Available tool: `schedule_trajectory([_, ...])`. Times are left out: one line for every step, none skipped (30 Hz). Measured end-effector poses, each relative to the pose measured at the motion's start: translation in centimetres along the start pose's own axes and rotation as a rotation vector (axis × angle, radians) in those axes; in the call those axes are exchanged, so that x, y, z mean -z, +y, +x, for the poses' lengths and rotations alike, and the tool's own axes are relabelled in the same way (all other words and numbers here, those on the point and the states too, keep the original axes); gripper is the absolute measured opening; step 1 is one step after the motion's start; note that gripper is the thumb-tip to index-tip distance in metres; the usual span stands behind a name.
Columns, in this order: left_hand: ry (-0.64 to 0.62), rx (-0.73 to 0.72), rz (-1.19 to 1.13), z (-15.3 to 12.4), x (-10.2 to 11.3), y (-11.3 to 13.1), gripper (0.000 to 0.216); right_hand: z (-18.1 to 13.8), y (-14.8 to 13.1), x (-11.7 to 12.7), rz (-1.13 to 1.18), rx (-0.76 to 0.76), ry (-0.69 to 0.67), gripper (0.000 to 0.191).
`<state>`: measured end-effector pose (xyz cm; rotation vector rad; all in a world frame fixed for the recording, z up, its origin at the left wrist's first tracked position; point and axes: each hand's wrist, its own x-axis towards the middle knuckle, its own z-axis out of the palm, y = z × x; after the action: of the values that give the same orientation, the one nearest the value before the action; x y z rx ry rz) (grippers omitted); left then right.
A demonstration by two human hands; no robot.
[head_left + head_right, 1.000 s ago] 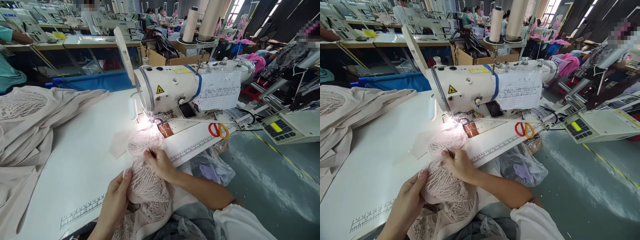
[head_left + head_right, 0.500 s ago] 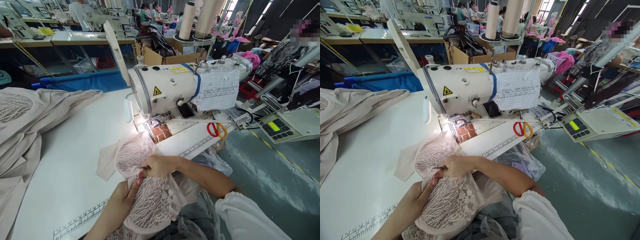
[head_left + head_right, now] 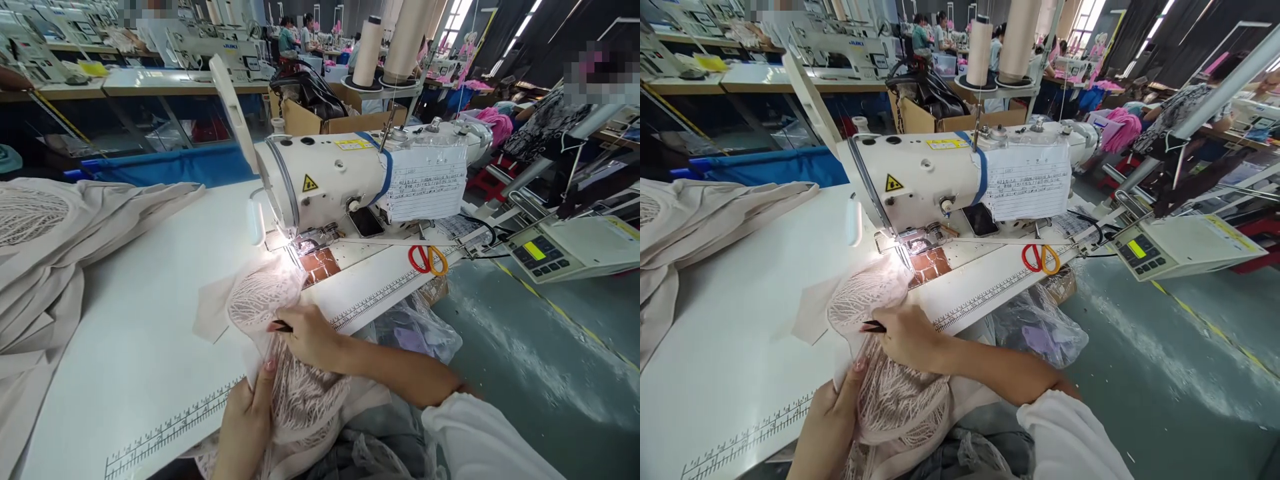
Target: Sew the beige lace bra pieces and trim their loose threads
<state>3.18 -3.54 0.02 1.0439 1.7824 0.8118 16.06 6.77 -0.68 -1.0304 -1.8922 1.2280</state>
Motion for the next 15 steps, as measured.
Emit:
schedule_trajectory([-0.020,0.036,-0.062,-0.2,0.1,0.1,0.050,-0.1,0.0,0.0,0.073,-0.034,0.001,0.032])
schedule_trajectory([-0.031,0.083,-0.140,-0.2,0.2,0.3,0.049,-0.1,0.0,0.2,0.163,-0.077,-0.023,0.034])
schedule_trajectory([-0.030,0.133,-0.222,0.0,0.5,0.6,0.048,-0.1,-0.1,0.4,0.248,-0.112,-0.067,0.036])
schedule_trajectory([-0.014,0.178,-0.298,0.5,0.9,0.9,0.049,-0.1,-0.1,0.7,0.309,-0.126,-0.144,0.036])
schedule_trajectory([0.019,0.214,-0.366,1.2,1.3,1.3,0.050,-0.2,-0.3,1.0,0.331,-0.112,-0.245,0.035])
schedule_trajectory([0.062,0.237,-0.395,1.9,1.6,1.7,0.052,-0.3,-0.5,1.2,0.309,-0.079,-0.349,0.035])
schedule_trajectory([0.119,0.255,-0.385,2.6,2.0,2.2,0.052,-0.5,-0.7,1.2,0.252,-0.042,-0.452,0.036])
schedule_trajectory([0.200,0.275,-0.333,3.2,2.3,2.7,0.050,-0.7,-1.0,1.1,0.173,-0.015,-0.532,0.037])
schedule_trajectory([0.276,0.294,-0.254,3.6,2.5,3.0,0.047,-1.0,-1.4,0.8,0.088,-0.001,-0.566,0.038])
schedule_trajectory([0.331,0.305,-0.181,3.9,2.6,3.3,0.045,-1.3,-1.7,0.4,0.010,0.001,-0.554,0.040])
schedule_trajectory([0.356,0.305,-0.120,4.0,2.6,3.5,0.045,-1.6,-2.0,-0.2,-0.059,-0.001,-0.509,0.042])
schedule_trajectory([0.350,0.296,-0.081,4.1,2.6,3.5,0.046,-1.8,-2.3,-0.8,-0.117,-0.002,-0.460,0.043])
schedule_trajectory([0.317,0.279,-0.072,4.0,2.6,3.3,0.048,-2.1,-2.4,-1.4,-0.167,0.003,-0.418,0.043])
schedule_trajectory([0.277,0.261,-0.075,4.0,2.5,3.1,0.049,-2.2,-2.5,-2.1,-0.212,0.013,-0.378,0.042])
schedule_trajectory([0.265,0.244,-0.074,4.0,2.5,2.7,0.048,-2.3,-2.5,-2.6,-0.248,0.028,-0.353,0.040])
